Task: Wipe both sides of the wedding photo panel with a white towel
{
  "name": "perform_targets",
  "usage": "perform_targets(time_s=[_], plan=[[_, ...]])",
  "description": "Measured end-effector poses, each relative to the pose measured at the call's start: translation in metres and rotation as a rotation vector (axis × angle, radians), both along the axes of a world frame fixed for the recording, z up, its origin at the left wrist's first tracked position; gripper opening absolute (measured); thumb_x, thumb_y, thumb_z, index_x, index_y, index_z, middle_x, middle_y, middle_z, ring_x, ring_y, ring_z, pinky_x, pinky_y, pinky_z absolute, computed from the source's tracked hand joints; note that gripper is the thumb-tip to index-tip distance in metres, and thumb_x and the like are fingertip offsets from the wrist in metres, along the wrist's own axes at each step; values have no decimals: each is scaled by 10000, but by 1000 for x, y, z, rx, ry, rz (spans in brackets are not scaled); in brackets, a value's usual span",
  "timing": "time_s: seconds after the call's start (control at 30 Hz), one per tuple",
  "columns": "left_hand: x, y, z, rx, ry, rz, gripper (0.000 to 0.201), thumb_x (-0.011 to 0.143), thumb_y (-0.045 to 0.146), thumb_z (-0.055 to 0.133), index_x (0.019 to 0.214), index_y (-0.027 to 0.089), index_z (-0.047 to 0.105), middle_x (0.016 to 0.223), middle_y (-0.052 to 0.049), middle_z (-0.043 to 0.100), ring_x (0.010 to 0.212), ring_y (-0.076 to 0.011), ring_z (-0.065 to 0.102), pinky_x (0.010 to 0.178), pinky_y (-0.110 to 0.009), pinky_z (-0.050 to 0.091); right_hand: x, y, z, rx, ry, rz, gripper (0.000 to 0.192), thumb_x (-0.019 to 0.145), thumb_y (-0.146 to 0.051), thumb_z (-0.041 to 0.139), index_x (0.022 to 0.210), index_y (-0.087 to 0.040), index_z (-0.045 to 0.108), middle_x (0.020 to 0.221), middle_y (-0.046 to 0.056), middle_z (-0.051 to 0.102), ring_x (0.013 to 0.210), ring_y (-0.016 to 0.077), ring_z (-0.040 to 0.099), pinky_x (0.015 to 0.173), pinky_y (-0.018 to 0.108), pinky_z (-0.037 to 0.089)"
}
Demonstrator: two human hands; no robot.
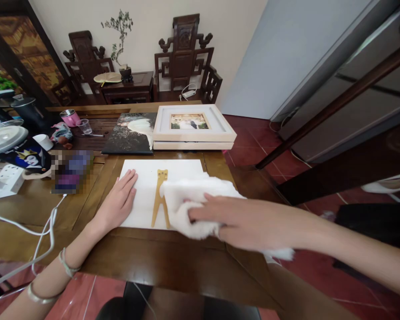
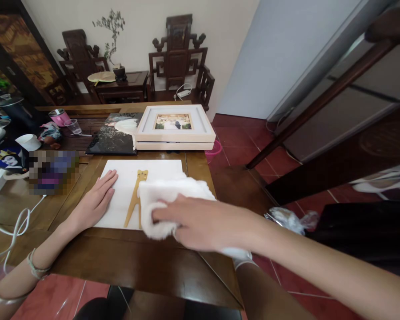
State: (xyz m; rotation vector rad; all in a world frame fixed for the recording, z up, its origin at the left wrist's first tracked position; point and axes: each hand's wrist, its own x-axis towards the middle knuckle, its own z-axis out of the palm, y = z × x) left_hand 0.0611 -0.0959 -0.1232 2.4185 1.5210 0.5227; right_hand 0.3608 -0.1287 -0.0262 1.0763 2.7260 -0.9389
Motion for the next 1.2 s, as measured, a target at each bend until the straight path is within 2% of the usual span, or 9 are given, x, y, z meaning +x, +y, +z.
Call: perform_targets(time_s=[0.17, 0.27, 0.33, 0.43, 0.6, 0.7, 0.8, 1.03, 1.2], plan=[[0, 0, 1, -10, -6, 3, 519, 992, 335, 264, 1435, 97, 391, 1536, -142, 339, 1447, -244, 250, 1188, -495, 185, -21, 51, -19, 145, -6, -169, 348, 769, -72, 389, 1052, -196, 548, 883, 67, 623, 922, 272, 596, 821, 424, 471], [-1, 1, 1, -14, -7, 4, 515, 992, 329, 264, 1437, 102, 387, 1537, -138, 338, 1447, -238, 251, 1187, -498, 186, -45, 57, -31, 242, 5, -241, 430, 743, -11, 370, 1106, -168, 538, 998, 112, 638, 1156, 326, 525, 947, 533, 402], [-1, 1, 1, -12, -11, 4, 511, 991, 324, 264, 1436, 105, 388, 1538, -134, 337, 1448, -233, 252, 1187, -495, 184, -60, 49, -41, 299, 7, -225, 506, 743, 9, 377, 1209, -136, 512, 1203, 173, 598, 1353, 363, 340, 1035, 614, 292], [-1, 1, 0, -10, -16, 1, 509, 989, 318, 264, 1432, 105, 393, 1536, -137, 341, 1448, -231, 250, 1189, -492, 181, -75, 20, -49, 319, -14, -106, 560, 746, -2, 430, 1287, -126, 501, 1493, 193, 371, 1433, 407, 114, 1080, 687, 147], [-2, 1, 0, -16, -6, -6, 514, 989, 305, 250, 1434, 86, 383, 1535, -150, 339, 1450, -231, 246, 1188, -500, 182, -81, -42, -40, 207, 79, 117, 497, 745, -79, 517, 1235, -141, 572, 1521, 194, 332, 1420, 448, 100, 1059, 747, 89], [-4, 2, -2, -14, -5, -19, 505, 984, 286, 250, 1440, 114, 378, 1542, -140, 327, 1451, -234, 242, 1183, -513, 191, -81, -54, -30, 136, 102, 185, 479, 736, -87, 525, 1207, -146, 586, 1504, 177, 372, 1417, 434, 146, 1067, 735, 128], [-4, 2, -2, -13, -10, -17, 498, 983, 280, 250, 1437, 126, 384, 1538, -137, 339, 1448, -234, 250, 1182, -512, 192, -80, -37, -29, 146, 94, 154, 522, 718, -38, 488, 1223, -142, 570, 1489, 161, 404, 1422, 388, 190, 1088, 694, 170], [-2, 0, 1, -15, -22, -2, 499, 987, 299, 262, 1438, 127, 388, 1535, -136, 345, 1447, -240, 253, 1184, -503, 185, -77, 48, -51, 359, 105, -39, 512, 743, 3, 426, 1239, -79, 517, 1338, 240, 528, 1408, 338, 262, 1104, 609, 214], [-3, 0, 2, -19, -37, -3, 492, 986, 294, 262, 1437, 143, 389, 1534, -124, 350, 1448, -230, 252, 1185, -506, 179, -93, 52, -55, 466, -17, -97, 573, 770, 21, 406, 1325, -105, 470, 1492, 204, 370, 1423, 407, 160, 1073, 679, 205]])
